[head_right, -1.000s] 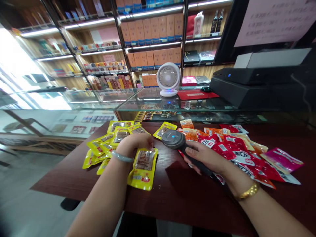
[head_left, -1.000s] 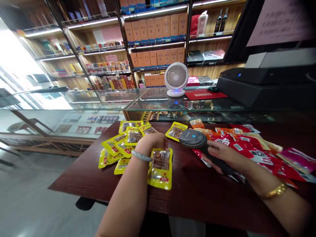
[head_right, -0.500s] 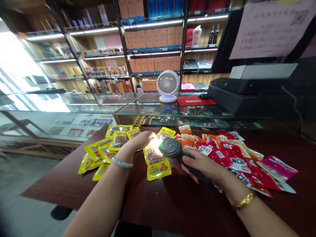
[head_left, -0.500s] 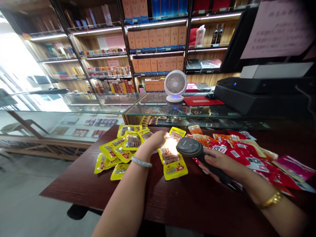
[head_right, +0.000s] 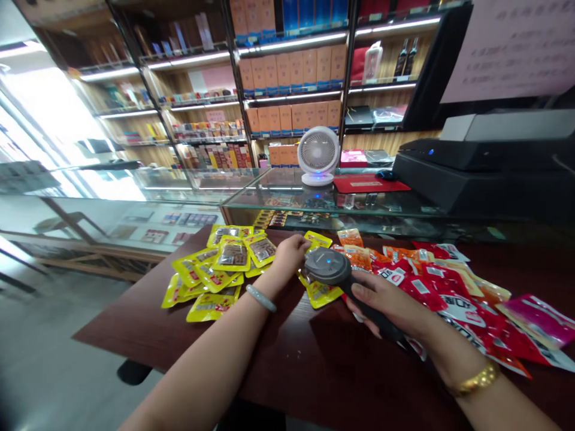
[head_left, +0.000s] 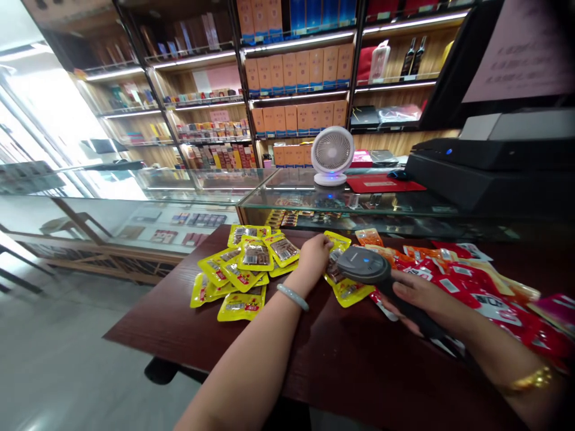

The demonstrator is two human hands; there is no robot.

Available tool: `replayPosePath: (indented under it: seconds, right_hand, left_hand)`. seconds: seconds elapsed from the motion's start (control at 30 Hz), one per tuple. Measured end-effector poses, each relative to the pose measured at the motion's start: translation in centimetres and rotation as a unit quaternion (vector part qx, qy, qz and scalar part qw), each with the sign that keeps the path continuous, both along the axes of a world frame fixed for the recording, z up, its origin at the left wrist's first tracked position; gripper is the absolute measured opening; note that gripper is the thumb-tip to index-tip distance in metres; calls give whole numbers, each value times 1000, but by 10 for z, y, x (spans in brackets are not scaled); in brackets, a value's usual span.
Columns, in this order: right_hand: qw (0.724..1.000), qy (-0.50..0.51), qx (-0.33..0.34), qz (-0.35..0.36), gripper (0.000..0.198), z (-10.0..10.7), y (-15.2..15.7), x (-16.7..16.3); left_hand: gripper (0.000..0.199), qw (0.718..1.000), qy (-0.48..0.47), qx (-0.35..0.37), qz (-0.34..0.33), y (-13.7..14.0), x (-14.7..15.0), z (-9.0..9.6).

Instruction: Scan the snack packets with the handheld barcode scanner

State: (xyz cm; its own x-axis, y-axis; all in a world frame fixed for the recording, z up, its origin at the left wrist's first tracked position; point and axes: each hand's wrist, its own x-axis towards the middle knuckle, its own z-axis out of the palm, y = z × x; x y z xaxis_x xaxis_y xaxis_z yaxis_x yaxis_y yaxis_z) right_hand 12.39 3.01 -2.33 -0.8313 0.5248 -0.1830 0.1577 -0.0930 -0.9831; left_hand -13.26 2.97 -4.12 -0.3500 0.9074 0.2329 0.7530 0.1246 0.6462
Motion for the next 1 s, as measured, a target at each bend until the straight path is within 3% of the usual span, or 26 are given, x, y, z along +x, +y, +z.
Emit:
replayPosePath:
  seconds: [0.1,0.17,0.33,0.4,0.47,0.57,0.8,0.93,1.0]
  right_hand:
    - [1000,6,-5,6,60,-5,2,0]
    - [1000,12,-7,7,58,-6,3,0]
    - [1000,8,-18,11,61,-1,0,-3]
    - [1000,0,-23,12,66,1,-3,-6]
    - [1000,-11,-26,11,70,2,-6,-8]
    - [999,-32,-21,16,73,5,-8,-11]
    - [999,-38,4,36,59,29,-9,-20]
    - [1000,-5,-5,8,44,35,-10,-36]
    - [999,36,6,-14,41,36,-12,-47]
  left_hand:
    - [19,995,85,14,-49,0,2,1]
    - [22,989,140,21,-42,-4,-7,9]
    - [49,968,203,-66,135,-24,-60,36]
    - [66,948,202,-123,212,-31,-81,39]
    - [80,936,187,-170,245,-35,-95,36]
    - [84,939,167,-205,221,-35,-100,31]
    - [63,942,193,-192,195,-32,-90,33]
    - [57,951,192,-133,204,-33,-88,38]
    - [58,965,145,-93,198,-35,-88,42]
